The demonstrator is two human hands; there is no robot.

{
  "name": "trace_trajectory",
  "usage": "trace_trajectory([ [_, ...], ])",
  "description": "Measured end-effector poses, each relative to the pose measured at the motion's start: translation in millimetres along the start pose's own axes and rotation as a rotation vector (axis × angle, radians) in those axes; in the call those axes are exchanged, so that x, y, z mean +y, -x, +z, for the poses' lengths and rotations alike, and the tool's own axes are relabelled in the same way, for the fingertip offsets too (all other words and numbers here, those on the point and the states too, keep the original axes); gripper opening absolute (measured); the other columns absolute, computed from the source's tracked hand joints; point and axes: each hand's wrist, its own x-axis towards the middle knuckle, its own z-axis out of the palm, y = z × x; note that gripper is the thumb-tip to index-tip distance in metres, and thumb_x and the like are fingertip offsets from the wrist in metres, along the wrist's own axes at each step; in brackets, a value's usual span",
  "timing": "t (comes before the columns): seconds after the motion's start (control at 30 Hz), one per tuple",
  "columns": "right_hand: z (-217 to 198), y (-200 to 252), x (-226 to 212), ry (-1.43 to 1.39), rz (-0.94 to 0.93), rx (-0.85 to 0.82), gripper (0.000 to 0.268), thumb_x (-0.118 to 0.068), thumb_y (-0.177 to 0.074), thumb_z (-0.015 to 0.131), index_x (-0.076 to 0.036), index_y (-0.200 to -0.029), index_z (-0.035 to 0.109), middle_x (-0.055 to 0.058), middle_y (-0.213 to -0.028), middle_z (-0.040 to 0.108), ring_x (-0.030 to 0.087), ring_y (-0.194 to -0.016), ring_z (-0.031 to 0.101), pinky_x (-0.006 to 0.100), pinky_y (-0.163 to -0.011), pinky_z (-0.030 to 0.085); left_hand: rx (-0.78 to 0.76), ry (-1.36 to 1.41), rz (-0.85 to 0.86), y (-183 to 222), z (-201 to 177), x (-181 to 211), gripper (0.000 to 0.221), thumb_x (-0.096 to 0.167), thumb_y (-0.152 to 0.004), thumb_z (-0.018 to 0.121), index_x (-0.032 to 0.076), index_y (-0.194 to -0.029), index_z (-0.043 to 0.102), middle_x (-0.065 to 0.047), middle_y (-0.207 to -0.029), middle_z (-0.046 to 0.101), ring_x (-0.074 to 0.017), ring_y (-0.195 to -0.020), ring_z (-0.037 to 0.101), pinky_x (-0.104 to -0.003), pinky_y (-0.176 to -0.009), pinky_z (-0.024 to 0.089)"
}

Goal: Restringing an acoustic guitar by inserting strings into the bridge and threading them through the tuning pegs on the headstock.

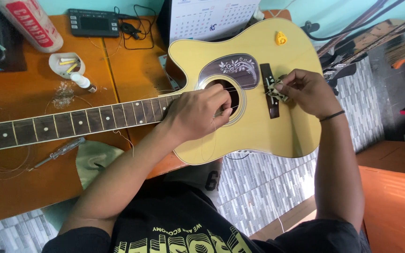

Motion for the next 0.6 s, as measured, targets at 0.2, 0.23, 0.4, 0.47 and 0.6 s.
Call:
trace_trajectory([
  [0.2,-3.7,-5.6,-28.6,0.021,0.156,-0.096,0.014,-0.010,-0.099,0.075,-0.006,-0.089,0.066,0.007,-0.091,0.076,0.014,-0.079,0.069,0.028,-0.071,0.061,-0.045,0.026,0.014,-4.8,0.0,-2.3,0.014,0.019,-0.096,0.066,0.011,-0.087,0.059,-0.003,-0.086,0.057,-0.0252,-0.056,0.056,-0.040,-0.039,0.045],
  [0.23,-2.5,-5.7,-27.0,0.020,0.167,-0.106,0.014,-0.010,-0.099,0.075,-0.006,-0.089,0.066,0.007,-0.091,0.076,0.014,-0.079,0.069,0.028,-0.071,0.061,-0.051,0.035,0.004,-4.5,0.7,-2.9,0.014,0.019,-0.096,0.066,0.011,-0.087,0.059,-0.003,-0.086,0.057,-0.0252,-0.056,0.056,-0.040,-0.039,0.045],
  [0.4,-4.4,-3.7,-20.3,-0.030,0.087,-0.114,0.014,-0.010,-0.101,0.073,-0.007,-0.092,0.063,0.006,-0.082,0.070,0.012,-0.071,0.064,0.026,-0.063,0.058,-0.054,0.060,-0.027,-6.5,-2.0,-1.5,0.012,0.019,-0.097,0.065,0.012,-0.089,0.058,-0.002,-0.086,0.058,-0.0249,-0.055,0.054,-0.041,-0.042,0.042],
  [0.47,-7.6,-1.0,-11.0,-0.133,0.017,-0.035,0.009,-0.003,-0.102,0.069,-0.007,-0.095,0.064,0.009,-0.100,0.073,0.012,-0.074,0.067,0.025,-0.065,0.058,-0.054,0.048,-0.020,-5.2,-0.5,-0.8,0.012,0.018,-0.096,0.065,0.012,-0.089,0.057,-0.002,-0.085,0.058,-0.0240,-0.053,0.053,-0.039,-0.040,0.042],
  [0.6,-12.3,-6.7,35.2,0.200,-0.105,0.351,0.015,-0.011,-0.104,0.080,-0.016,-0.102,0.066,-0.001,-0.091,0.067,0.009,-0.077,0.061,0.025,-0.068,0.048,-0.075,0.031,-0.024,-5.8,-2.1,-0.2,0.013,0.018,-0.096,0.064,0.013,-0.088,0.056,-0.002,-0.085,0.058,-0.0228,-0.052,0.052,-0.038,-0.039,0.040],
])
